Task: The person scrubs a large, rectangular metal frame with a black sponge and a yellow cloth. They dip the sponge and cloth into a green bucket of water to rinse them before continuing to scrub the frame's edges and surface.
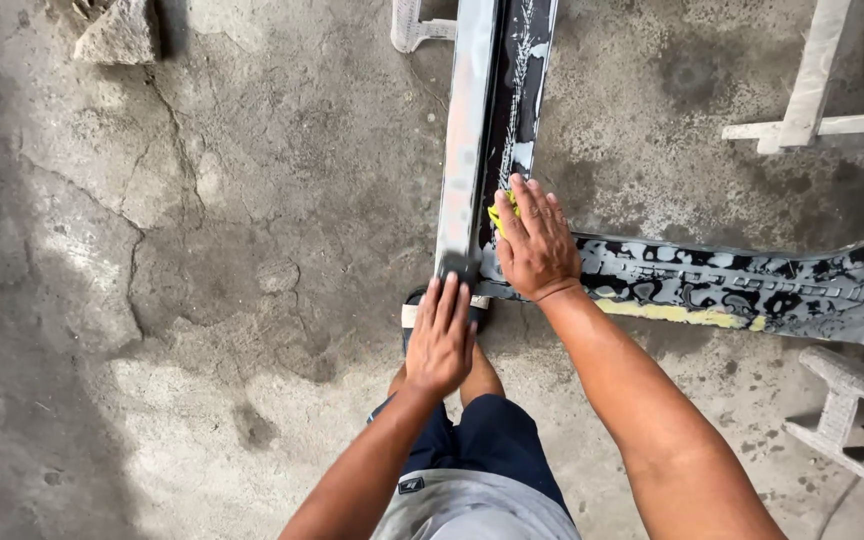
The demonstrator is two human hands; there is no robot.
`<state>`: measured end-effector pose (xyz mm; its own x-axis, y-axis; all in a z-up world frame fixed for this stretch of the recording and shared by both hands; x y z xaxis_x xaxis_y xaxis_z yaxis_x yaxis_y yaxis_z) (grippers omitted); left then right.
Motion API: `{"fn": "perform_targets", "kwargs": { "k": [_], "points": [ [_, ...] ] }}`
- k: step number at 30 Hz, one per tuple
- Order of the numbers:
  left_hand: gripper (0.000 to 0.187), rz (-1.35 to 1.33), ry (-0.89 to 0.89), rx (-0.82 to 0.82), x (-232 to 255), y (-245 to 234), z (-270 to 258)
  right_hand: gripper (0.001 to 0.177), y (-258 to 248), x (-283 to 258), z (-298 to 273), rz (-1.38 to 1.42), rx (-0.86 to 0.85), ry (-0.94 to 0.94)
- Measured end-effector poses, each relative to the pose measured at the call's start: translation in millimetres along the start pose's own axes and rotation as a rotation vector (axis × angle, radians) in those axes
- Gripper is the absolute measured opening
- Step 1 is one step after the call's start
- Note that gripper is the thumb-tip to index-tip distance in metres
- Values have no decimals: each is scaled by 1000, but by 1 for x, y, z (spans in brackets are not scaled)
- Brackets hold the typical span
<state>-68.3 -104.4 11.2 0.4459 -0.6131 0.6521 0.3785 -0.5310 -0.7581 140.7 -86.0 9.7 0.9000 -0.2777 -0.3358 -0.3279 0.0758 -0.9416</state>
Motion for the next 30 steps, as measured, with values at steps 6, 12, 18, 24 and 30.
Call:
{"fn": "perform_targets", "kwargs": {
  "k": [6,12,18,24,30],
  "points": [
    [55,41,28,200,-47,-33,155,61,2,1,-1,-59,-12,4],
    [57,15,71,137,-22,-37,100,60,4,4,-5,-26,4,-2],
    [64,-6,7,-2,-5,-5,2,62,2,2,-2,-7,-3,1],
    [58,81,42,205,-62,-26,185,66,3,2,0,-66,-20,2],
    [56,37,79,183,-36,-45,142,63,-3,-1,1,-29,-21,0]
  ]
}}
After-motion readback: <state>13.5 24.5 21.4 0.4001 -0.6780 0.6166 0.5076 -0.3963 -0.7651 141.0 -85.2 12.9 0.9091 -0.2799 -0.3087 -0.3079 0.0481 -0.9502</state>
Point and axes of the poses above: each hand's wrist, its own z-axis towards the middle knuckle, its own y-axis out of the palm, x = y × z, the point moved 3 cm from there along z, towards the middle knuckle, and after that the axes turned 11 degrees about y, right-handed, at the moved point
